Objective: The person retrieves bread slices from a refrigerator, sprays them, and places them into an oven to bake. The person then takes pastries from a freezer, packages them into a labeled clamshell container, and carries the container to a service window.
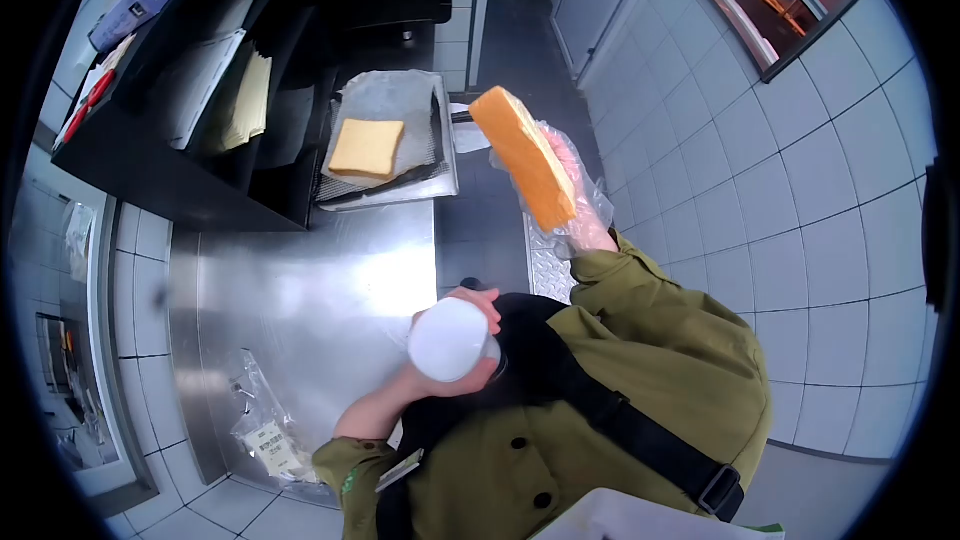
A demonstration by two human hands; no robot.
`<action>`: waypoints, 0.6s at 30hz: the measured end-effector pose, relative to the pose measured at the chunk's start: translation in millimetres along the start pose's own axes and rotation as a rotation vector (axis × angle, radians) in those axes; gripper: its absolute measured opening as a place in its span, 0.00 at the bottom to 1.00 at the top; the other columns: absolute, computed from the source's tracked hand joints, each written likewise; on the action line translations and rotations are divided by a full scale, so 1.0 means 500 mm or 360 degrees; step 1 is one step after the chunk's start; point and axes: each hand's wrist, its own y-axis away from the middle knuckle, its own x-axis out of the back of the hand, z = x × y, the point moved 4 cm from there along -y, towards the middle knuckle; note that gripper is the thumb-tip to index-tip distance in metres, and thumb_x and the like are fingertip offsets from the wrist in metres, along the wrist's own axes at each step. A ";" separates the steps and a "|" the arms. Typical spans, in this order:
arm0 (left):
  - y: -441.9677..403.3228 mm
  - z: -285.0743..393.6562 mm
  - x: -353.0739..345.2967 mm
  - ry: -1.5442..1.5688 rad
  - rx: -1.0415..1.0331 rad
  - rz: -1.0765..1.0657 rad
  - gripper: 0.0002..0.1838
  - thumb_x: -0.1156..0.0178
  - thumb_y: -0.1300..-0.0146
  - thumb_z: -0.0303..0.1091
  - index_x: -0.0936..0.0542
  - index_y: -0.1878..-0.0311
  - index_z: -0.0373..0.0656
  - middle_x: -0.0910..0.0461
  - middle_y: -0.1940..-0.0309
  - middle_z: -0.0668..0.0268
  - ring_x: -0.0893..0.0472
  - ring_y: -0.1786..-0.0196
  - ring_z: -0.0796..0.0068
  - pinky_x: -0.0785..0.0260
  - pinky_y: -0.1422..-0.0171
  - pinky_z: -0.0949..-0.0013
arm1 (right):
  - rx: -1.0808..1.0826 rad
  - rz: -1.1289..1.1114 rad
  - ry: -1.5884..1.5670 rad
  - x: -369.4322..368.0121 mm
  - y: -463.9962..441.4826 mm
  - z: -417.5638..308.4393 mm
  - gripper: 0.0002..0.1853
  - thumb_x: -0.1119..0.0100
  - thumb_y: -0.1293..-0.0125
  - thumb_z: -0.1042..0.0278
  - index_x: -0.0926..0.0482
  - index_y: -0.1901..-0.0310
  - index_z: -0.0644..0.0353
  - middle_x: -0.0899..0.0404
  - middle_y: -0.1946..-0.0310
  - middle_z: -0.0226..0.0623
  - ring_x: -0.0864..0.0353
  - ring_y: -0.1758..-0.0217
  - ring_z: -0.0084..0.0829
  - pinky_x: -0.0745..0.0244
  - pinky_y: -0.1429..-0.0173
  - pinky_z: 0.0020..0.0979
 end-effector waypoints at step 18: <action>0.008 0.007 -0.009 0.0263 0.0290 -0.0250 0.25 0.33 0.63 0.28 0.27 0.56 0.38 0.25 0.58 0.61 0.24 0.55 0.71 0.33 0.49 0.71 | -0.0972 -0.0051 -0.0311 -0.045 0.089 0.073 0.20 0.46 0.45 0.62 0.29 0.54 0.67 0.26 0.61 0.45 0.22 0.61 0.38 0.22 0.59 0.40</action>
